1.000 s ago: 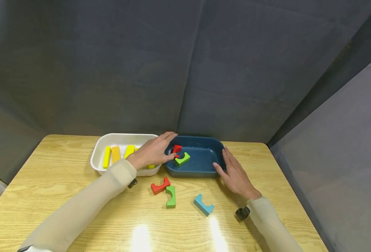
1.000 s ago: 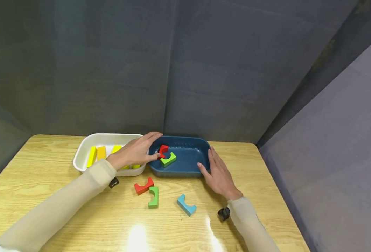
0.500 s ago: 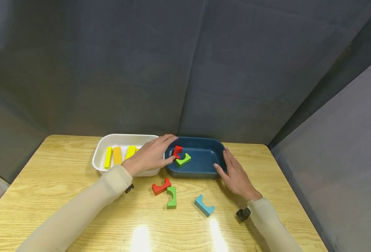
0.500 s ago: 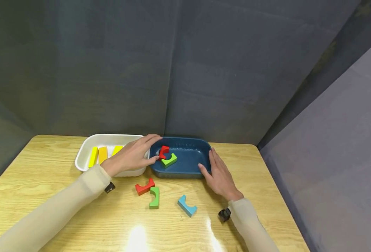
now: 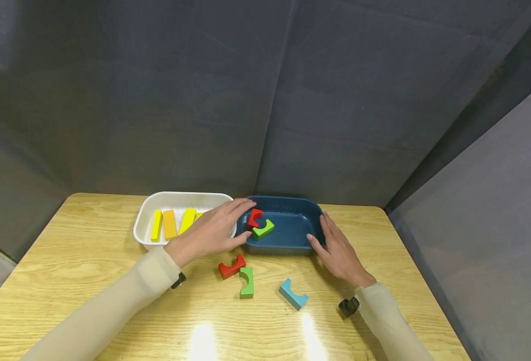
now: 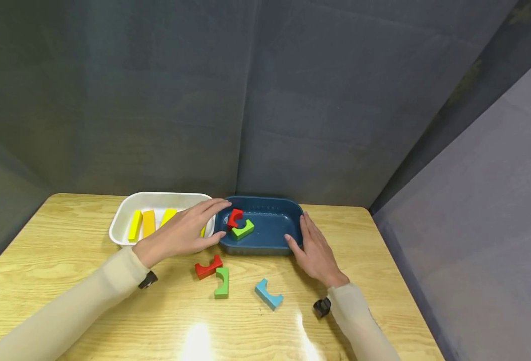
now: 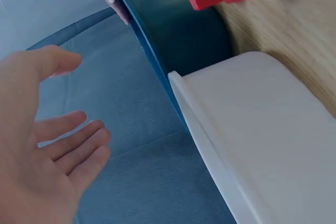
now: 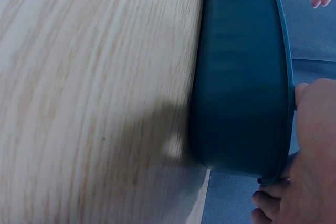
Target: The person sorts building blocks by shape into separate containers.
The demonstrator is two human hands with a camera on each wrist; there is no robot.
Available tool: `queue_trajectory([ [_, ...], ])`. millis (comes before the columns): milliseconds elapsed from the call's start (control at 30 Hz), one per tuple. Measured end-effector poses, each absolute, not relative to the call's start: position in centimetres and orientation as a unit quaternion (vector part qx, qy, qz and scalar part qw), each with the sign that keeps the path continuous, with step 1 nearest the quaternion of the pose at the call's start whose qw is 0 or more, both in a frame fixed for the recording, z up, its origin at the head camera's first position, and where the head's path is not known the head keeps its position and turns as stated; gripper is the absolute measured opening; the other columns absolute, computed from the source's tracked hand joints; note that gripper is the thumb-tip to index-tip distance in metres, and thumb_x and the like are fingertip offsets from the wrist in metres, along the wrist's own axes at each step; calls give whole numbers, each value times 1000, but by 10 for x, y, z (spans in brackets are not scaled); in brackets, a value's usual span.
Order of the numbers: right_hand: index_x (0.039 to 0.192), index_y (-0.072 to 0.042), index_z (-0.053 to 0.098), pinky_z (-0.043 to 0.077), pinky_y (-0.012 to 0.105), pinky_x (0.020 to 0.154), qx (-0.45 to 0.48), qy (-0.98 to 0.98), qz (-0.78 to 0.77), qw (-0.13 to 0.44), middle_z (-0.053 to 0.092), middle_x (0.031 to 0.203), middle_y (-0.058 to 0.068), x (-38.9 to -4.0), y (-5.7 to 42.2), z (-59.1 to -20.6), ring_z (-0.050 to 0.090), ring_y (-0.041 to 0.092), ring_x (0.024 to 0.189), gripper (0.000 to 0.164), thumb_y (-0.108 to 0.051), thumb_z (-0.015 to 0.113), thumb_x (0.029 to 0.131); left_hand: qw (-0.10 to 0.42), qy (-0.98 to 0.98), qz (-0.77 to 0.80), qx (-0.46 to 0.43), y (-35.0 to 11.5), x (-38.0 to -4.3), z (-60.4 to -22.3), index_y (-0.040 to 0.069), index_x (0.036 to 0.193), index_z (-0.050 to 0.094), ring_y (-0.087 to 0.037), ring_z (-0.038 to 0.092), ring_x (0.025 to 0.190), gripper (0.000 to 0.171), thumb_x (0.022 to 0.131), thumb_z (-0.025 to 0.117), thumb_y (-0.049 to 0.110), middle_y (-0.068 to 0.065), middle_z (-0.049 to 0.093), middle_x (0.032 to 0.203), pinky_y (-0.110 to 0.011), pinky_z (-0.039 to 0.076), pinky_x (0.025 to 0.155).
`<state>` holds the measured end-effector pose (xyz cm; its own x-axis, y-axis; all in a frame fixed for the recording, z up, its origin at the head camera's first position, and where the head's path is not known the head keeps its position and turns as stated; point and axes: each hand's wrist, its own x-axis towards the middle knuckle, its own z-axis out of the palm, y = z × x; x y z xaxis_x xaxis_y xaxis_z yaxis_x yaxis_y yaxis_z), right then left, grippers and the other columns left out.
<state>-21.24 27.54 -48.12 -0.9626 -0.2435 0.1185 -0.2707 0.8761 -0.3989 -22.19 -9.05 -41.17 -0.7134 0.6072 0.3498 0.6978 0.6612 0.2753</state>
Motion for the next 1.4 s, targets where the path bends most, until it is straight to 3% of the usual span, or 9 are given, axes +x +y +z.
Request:
queue_trajectory([
  [567, 170, 2, 14, 18, 64, 129, 138, -967, 212, 34, 6, 179, 18, -213, 274, -482, 16, 44, 163, 84, -53, 42, 114, 136, -896, -228, -356, -109, -178, -413, 4, 152, 58, -30, 65, 131, 68, 95, 83, 32, -14, 62, 150, -44, 61, 99],
  [800, 170, 1, 13, 18, 64, 129, 140, -966, 214, 31, 4, 180, 16, -215, 275, -481, 15, 43, 164, 84, -55, 41, 114, 122, -891, -256, -354, -115, -160, -420, 5, 152, 58, -29, 63, 135, 68, 96, 82, 34, -12, 60, 152, -43, 59, 103],
  [1133, 171, 1, 13, 17, 64, 129, 137, -967, 214, 26, 4, 180, 16, -213, 276, -481, 13, 43, 164, 84, -54, 41, 114, 138, -895, -250, -344, -122, -150, -431, 3, 144, 65, -27, 66, 129, 61, 94, 85, 31, -11, 67, 143, -42, 60, 101],
  [1400, 171, 1, 13, 17, 63, 130, 136, -968, 211, 29, 4, 180, 15, -214, 276, -481, 14, 42, 164, 84, -55, 41, 114, 118, -903, -255, -324, -126, -142, -442, 5, 143, 66, -27, 70, 122, 59, 93, 86, 29, -11, 68, 141, -41, 62, 96],
])
